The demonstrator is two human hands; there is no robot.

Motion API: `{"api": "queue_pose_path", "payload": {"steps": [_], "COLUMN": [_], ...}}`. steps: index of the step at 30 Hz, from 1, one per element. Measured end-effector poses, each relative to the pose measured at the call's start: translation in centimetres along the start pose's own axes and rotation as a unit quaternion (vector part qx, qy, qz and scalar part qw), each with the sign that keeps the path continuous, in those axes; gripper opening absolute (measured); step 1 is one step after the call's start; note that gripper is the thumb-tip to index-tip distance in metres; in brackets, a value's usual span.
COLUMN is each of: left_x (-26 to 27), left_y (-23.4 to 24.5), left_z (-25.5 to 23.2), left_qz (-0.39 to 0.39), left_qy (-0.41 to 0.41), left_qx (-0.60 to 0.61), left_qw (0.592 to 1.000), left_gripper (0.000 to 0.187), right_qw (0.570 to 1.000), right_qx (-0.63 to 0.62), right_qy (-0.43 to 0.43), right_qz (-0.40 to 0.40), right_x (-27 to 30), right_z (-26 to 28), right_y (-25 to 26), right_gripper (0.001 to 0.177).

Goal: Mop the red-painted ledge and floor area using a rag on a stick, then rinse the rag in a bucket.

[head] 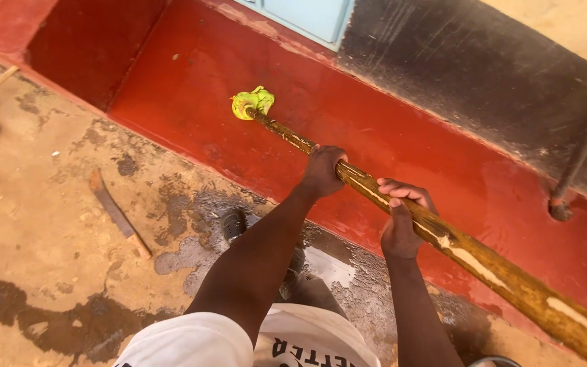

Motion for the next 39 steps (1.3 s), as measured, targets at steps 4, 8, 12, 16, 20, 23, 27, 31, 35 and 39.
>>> {"api": "queue_pose_path", "payload": {"steps": [4,8,12,16,20,23,27,31,35,39], "left_x": [2.2,3.4,3.2,3.3,3.0,3.9,7.0,9.9,11.9,14.4], "left_y": [2.0,2.7,2.6,2.9,3.6,6.4,9.8,13.3,14.2,13.6], "left_z": [1.8,1.7,0.3,-0.4,0.1,0.8,5.7,14.6,22.9,24.6], "left_qz": [-0.055,-0.095,-0.123,-0.141,-0.111,-0.119,-0.073,-0.121,-0.098,-0.152], "left_qy": [-0.001,0.047,0.085,0.063,0.056,0.013,-0.005,0.046,0.33,0.577], "left_qx": [-0.043,-0.04,-0.013,-0.012,-0.012,0.006,-0.015,0.085,0.197,0.426], "left_qw": [0.998,0.994,0.989,0.988,0.992,0.993,0.997,0.988,0.918,0.68], "left_gripper": [0.029,0.026,0.026,0.03,0.022,0.025,0.036,0.046,0.044,0.061], "right_qw": [0.998,0.996,0.999,0.999,0.997,0.979,0.929,0.907,0.894,0.907], "right_qx": [-0.039,-0.06,-0.007,0.02,0.009,0.034,-0.056,-0.011,-0.064,-0.07], "right_qy": [-0.033,-0.04,-0.041,-0.031,-0.082,-0.197,-0.364,-0.42,-0.433,-0.394], "right_qz": [0.022,0.045,0.021,0.004,-0.01,0.044,0.03,0.04,-0.1,-0.126], "right_x": [-0.1,-1.0,-2.3,-1.9,0.0,3.3,5.1,7.1,8.6,8.1], "right_z": [-0.9,-1.2,0.4,0.8,-2.5,-10.2,-12.4,-16.3,-17.3,-11.5], "right_y": [-1.3,-1.6,-0.8,-1.4,-4.3,-7.8,-14.4,-17.7,-20.0,-22.4], "right_gripper": [0.01,0.006,0.008,0.009,0.037,0.053,0.066,0.059,0.047,0.044]}}
Point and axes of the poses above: each hand's wrist, its own x-axis away from the middle knuckle, its own y-axis out of the back of the hand, z = x × y, the point moved 7 cm from there along -x, towards the middle knuckle, and after that the axes turned 11 degrees about x, right-handed, at the moved point
